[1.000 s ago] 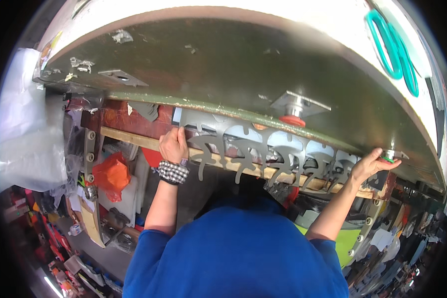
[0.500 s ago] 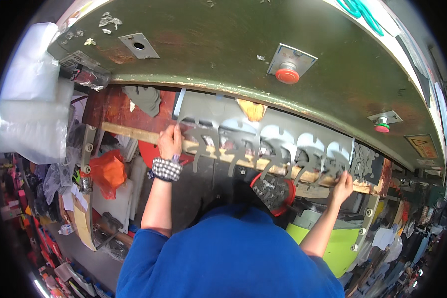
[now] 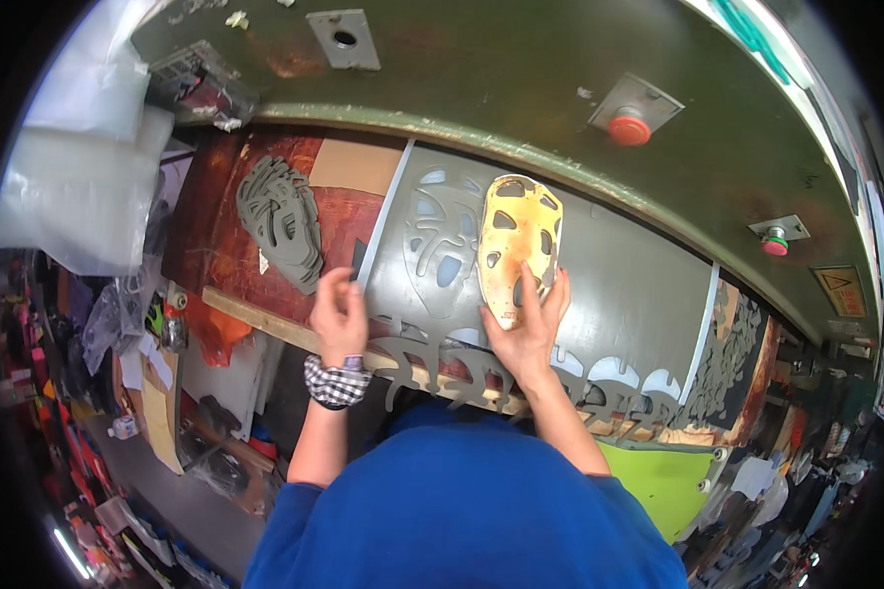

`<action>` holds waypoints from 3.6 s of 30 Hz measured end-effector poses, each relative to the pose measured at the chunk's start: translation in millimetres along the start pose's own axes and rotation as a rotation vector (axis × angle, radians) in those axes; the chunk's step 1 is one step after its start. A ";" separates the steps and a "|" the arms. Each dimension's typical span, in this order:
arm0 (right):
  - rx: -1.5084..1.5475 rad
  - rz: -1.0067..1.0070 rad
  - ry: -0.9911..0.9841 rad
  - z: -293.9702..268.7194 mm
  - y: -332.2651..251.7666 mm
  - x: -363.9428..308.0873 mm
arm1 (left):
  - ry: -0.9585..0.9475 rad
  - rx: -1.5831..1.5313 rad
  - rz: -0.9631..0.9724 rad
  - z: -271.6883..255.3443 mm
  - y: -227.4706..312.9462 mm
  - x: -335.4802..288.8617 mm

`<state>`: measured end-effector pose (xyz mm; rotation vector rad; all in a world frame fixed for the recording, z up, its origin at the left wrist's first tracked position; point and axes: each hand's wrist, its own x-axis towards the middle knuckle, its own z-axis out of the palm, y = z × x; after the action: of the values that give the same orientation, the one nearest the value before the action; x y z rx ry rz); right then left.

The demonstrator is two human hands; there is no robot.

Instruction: The person operates a die-cutting machine to cut gray plastic pieces from a sheet. They repeatedly place the sheet and die into the machine, press the activation button, and remove the cut pieces, stacking them on the workbench.

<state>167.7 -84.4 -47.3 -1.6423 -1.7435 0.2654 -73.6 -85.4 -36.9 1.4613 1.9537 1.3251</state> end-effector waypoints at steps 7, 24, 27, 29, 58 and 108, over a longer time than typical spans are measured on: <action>0.916 0.330 -0.078 -39.3 -16.9 -51.4 | -0.581 -0.339 -0.048 37.3 42.4 -18.9; 1.116 0.355 0.577 -149.5 38.8 -67.6 | -0.644 0.364 0.367 61.8 67.6 17.0; 0.959 0.374 0.626 -167.5 47.8 -91.3 | -0.476 0.360 0.595 80.1 89.4 29.9; 0.936 0.391 0.642 -168.1 46.0 -101.2 | -0.446 0.233 0.723 125.6 101.7 30.7; 0.225 0.342 0.522 -138.4 73.5 -34.5 | -0.018 0.157 0.092 -44.5 -62.2 -84.4; 0.220 0.115 0.233 -162.3 92.6 -32.5 | -0.084 0.118 0.029 55.9 128.1 -78.6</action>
<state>338.0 -150.4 3.6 -1.5481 -1.3980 0.2963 68.9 -126.2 24.4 1.5788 1.9934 1.1572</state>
